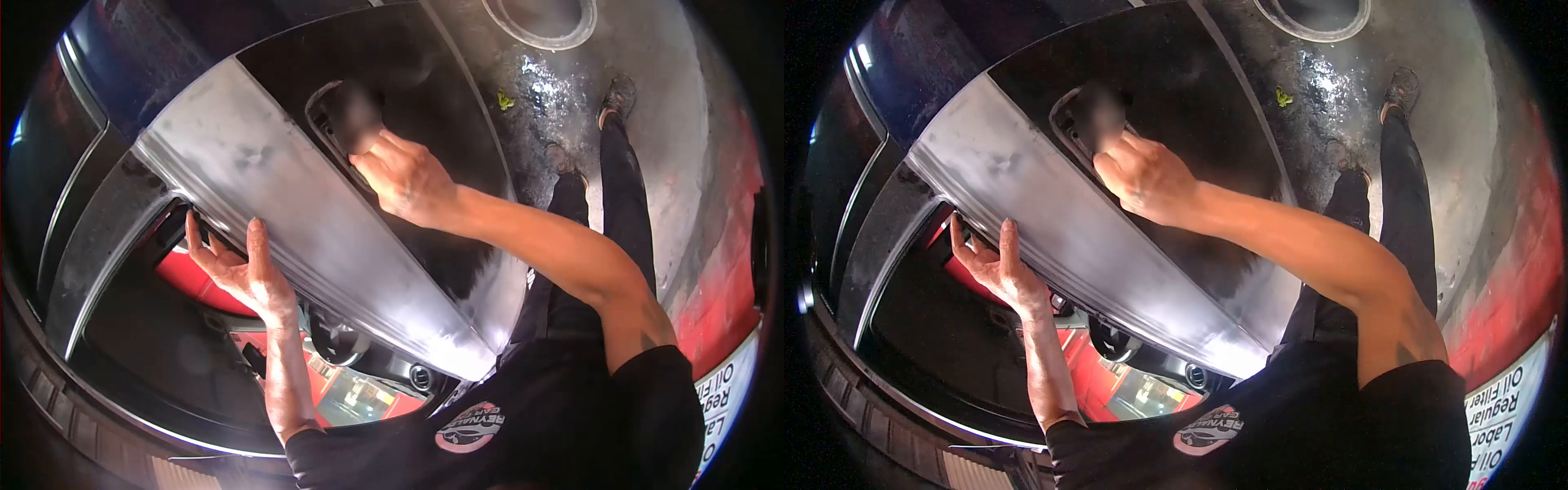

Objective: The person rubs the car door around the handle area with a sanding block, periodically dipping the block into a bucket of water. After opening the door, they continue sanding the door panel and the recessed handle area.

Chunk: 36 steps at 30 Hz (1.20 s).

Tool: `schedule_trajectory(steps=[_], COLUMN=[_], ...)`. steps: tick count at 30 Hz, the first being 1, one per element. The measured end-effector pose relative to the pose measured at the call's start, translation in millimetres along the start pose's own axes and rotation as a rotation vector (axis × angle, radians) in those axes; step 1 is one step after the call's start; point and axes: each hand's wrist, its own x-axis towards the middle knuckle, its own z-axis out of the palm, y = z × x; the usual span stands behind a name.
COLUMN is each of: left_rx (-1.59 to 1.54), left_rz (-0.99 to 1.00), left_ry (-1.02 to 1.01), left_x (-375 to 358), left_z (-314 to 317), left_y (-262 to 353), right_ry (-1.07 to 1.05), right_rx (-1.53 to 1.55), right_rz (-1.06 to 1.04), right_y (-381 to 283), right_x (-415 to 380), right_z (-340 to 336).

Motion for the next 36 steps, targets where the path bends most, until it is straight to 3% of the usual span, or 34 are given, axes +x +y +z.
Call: schedule_trajectory(steps=[6,10,14,16,20,24,26,28,30,32,36], left_rx=[0.001,0.088,0.044,0.049,0.056,0.03,0.004,-0.005,0.026,0.047,0.083], left_rz=[0.021,0.012,0.019,0.021,0.083,0.044,0.0,0.036,0.039,0.067,0.072], left_ry=[-0.004,0.017,-0.006,0.013,-0.015,-0.007,-0.013,-0.026,-0.016,0.001,-0.033], left_x=[-1.1,-2.7,-1.5,-1.0,2.1,-4.9,-7.2,-5.4,-7.1,-3.5,-8.5], left_z=[1.4,0.9,1.7,0.1,-0.6,2.2,2.2,3.0,0.1,-0.2,2.1], left_y=[1.7,2.3,0.8,0.0,-2.8,5.7,7.7,6.2,4.4,3.8,8.0], right_ry=[0.041,0.027,-0.013,-0.097,-0.086,-0.137,-0.09,-0.174,-0.221,-0.111,0.035], right_rx=[-0.074,-0.118,-0.013,-0.245,-0.229,0.146,0.02,-0.213,-0.279,-0.008,0.028], right_rz=[-0.134,-0.096,-0.12,-0.283,-0.121,0.105,-0.079,-0.23,-0.221,-0.055,-0.032], right_y=[0.4,8.5,10.9,21.2,26.9,-21.6,2.6,26.7,18.6,4.7,-11.3], right_x=[-13.5,10.9,-24.9,-18.8,-16.3,-21.2,-27.1,-19.8,-18.4,-24.4,-9.7], right_z=[-1.1,0.2,-9.6,-27.3,-32.0,-32.2,-27.5,-41.1,-42.2,-26.9,-14.1])
